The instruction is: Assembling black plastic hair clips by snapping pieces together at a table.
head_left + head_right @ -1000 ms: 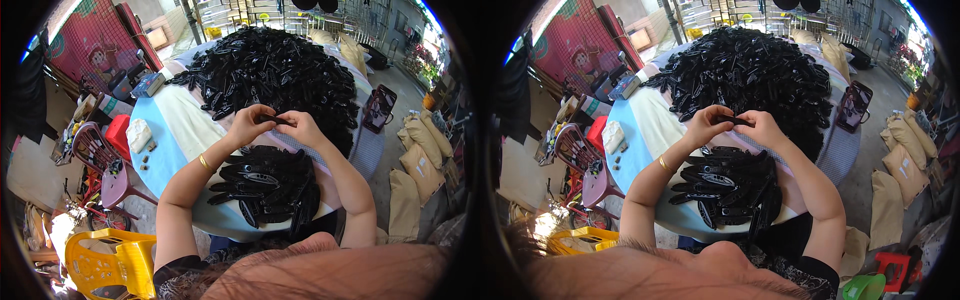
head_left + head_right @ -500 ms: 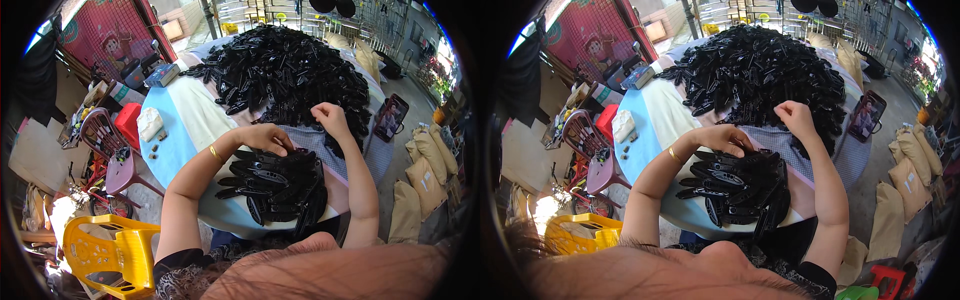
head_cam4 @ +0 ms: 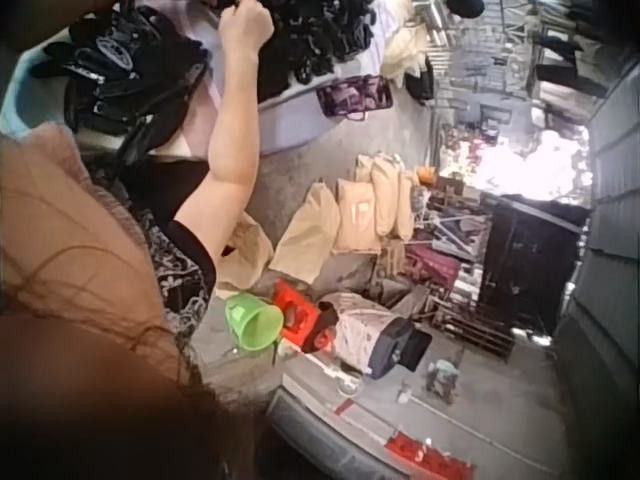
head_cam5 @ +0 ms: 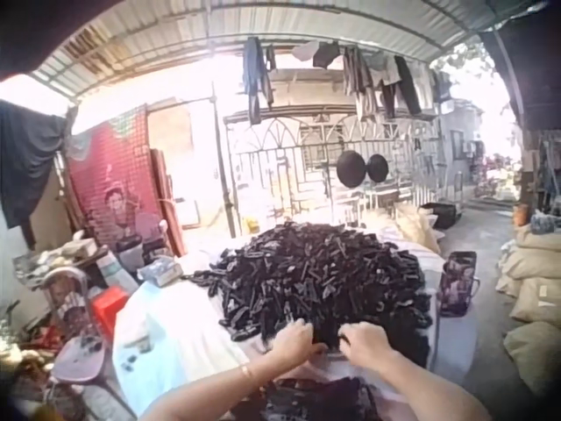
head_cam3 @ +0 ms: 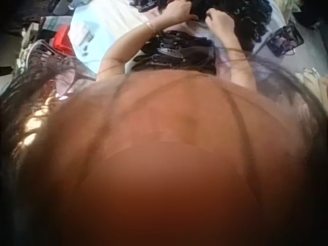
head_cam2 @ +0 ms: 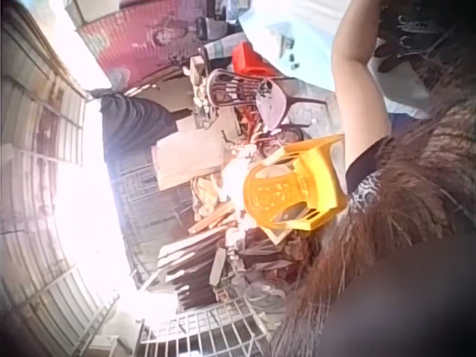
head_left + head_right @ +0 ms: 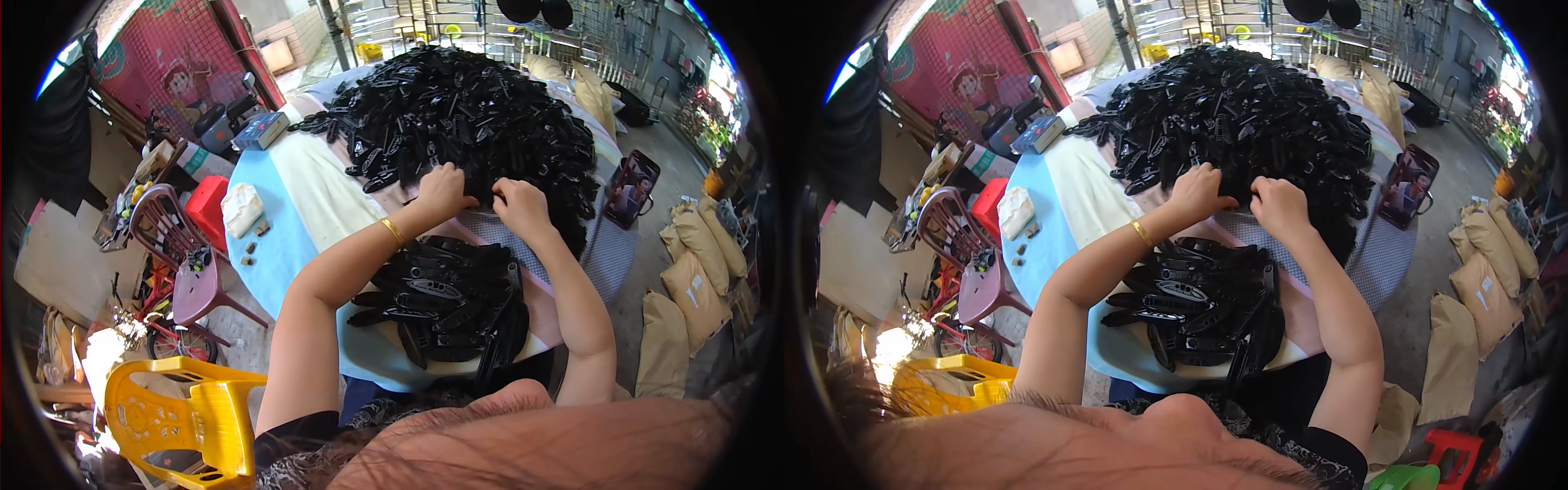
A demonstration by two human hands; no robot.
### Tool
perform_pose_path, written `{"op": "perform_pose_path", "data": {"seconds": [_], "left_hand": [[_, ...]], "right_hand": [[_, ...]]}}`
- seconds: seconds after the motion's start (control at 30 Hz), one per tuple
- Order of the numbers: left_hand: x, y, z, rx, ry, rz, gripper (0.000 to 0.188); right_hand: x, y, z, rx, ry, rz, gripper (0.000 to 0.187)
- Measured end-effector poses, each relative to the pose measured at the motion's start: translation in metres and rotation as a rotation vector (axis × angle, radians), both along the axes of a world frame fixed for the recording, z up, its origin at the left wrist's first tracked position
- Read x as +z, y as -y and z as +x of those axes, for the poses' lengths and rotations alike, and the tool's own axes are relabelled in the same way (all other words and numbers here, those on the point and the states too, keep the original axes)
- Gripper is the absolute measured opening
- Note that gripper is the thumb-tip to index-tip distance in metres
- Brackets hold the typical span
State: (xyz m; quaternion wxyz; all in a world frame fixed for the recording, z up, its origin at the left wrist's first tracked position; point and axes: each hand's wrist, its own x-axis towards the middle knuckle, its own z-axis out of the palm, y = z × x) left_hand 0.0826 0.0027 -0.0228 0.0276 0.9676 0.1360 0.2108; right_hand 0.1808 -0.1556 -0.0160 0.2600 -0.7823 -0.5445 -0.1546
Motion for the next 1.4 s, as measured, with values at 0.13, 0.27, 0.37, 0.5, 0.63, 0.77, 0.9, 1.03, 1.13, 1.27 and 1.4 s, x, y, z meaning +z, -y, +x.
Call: {"op": "perform_pose_path", "data": {"seconds": [0.13, 0.27, 0.37, 0.5, 0.63, 0.77, 0.9, 1.03, 1.13, 1.27, 1.4], "left_hand": [[0.002, -0.017, 0.006, -0.034, -0.134, -0.137, 0.038], [-0.007, -0.041, 0.003, -0.11, -0.093, -0.152, 0.027], [-0.008, -0.035, -0.003, -0.065, -0.078, -0.1, 0.025], [-0.007, -0.018, -0.019, -0.032, 0.017, -0.189, 0.025], [0.007, -0.024, -0.04, -0.122, 0.216, -1.149, 0.054], [0.015, -0.006, -0.053, -0.427, 0.167, -1.748, 0.049], [0.002, 0.002, -0.049, -0.493, 0.191, -1.865, 0.035], [0.0, 0.005, -0.05, -0.538, 0.271, -1.9, 0.024], [-0.004, 0.004, -0.049, -0.544, 0.234, -1.882, 0.03], [-0.005, 0.004, -0.048, -0.518, 0.246, -1.83, 0.029], [0.004, 0.0, -0.053, -0.478, 0.281, -1.812, 0.026]], "right_hand": [[0.0, -0.002, 0.0, 0.146, -0.205, 0.209, 0.014], [-0.001, -0.006, -0.002, 0.206, -0.39, 0.23, 0.016], [-0.003, -0.009, 0.0, 0.247, -0.576, 0.233, 0.018], [-0.004, -0.009, 0.004, 0.259, -0.628, 0.262, 0.016], [0.004, -0.01, -0.004, 0.327, -0.884, 0.528, 0.012], [0.017, -0.002, -0.021, 0.296, -0.89, 0.681, 0.011], [0.014, -0.005, -0.038, 0.335, -0.782, 0.672, 0.01], [0.011, -0.008, -0.04, 0.376, -0.554, 0.657, 0.011], [0.009, -0.009, -0.04, 0.382, -0.385, 0.647, 0.012], [0.013, -0.007, -0.041, 0.335, -0.18, 0.631, 0.012], [0.021, -0.006, -0.042, 0.302, -0.237, 0.66, 0.011]]}}
